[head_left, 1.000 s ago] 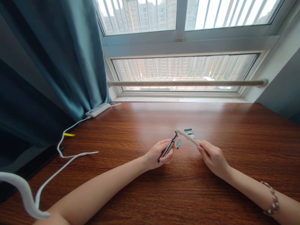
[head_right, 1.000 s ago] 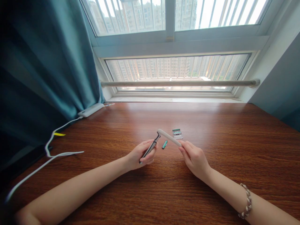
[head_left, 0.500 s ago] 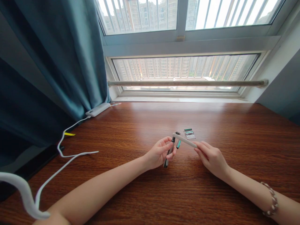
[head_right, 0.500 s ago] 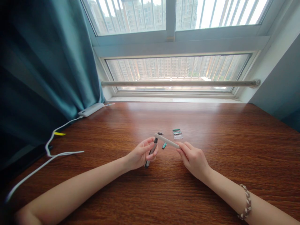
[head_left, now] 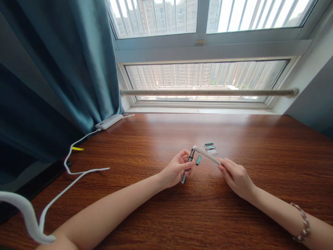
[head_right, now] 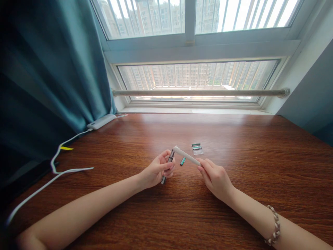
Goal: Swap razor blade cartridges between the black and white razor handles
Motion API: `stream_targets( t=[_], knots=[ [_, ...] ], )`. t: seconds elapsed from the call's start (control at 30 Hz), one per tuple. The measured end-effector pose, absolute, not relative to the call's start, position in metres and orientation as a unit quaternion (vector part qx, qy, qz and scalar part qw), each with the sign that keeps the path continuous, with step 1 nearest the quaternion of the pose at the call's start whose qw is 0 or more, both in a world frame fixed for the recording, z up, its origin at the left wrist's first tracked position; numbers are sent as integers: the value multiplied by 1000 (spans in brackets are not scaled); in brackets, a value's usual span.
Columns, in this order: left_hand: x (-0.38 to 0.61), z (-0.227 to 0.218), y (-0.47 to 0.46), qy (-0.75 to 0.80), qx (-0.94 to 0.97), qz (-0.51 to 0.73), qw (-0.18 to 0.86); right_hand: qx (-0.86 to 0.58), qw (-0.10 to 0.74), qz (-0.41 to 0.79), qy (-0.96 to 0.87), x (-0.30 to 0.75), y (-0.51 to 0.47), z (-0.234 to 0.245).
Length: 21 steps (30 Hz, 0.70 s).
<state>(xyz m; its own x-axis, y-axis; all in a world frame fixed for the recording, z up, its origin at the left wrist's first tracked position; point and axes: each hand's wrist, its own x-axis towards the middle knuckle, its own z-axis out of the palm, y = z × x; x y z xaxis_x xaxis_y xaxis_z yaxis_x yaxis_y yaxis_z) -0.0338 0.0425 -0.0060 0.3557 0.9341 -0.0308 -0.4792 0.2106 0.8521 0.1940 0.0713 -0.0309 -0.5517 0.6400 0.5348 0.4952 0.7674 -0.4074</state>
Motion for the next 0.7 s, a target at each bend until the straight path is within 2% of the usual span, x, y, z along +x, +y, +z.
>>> stream_targets(
  t=[0.1, 0.23, 0.4, 0.53, 0.7],
  knots=[
    [-34, -7, 43, 308, 408, 490, 707, -321, 326, 108, -883, 193, 71, -30],
    [-34, -7, 42, 323, 420, 495, 689, -353, 346, 107, -863, 193, 70, -31],
    [-34, -6, 42, 325, 433, 486, 686, -332, 314, 108, -883, 193, 71, -31],
    [-35, -9, 43, 321, 441, 486, 683, -381, 354, 118, -846, 194, 72, -31],
    [-37, -11, 44, 318, 432, 480, 694, -355, 371, 148, -845, 193, 73, -31]
  ],
)
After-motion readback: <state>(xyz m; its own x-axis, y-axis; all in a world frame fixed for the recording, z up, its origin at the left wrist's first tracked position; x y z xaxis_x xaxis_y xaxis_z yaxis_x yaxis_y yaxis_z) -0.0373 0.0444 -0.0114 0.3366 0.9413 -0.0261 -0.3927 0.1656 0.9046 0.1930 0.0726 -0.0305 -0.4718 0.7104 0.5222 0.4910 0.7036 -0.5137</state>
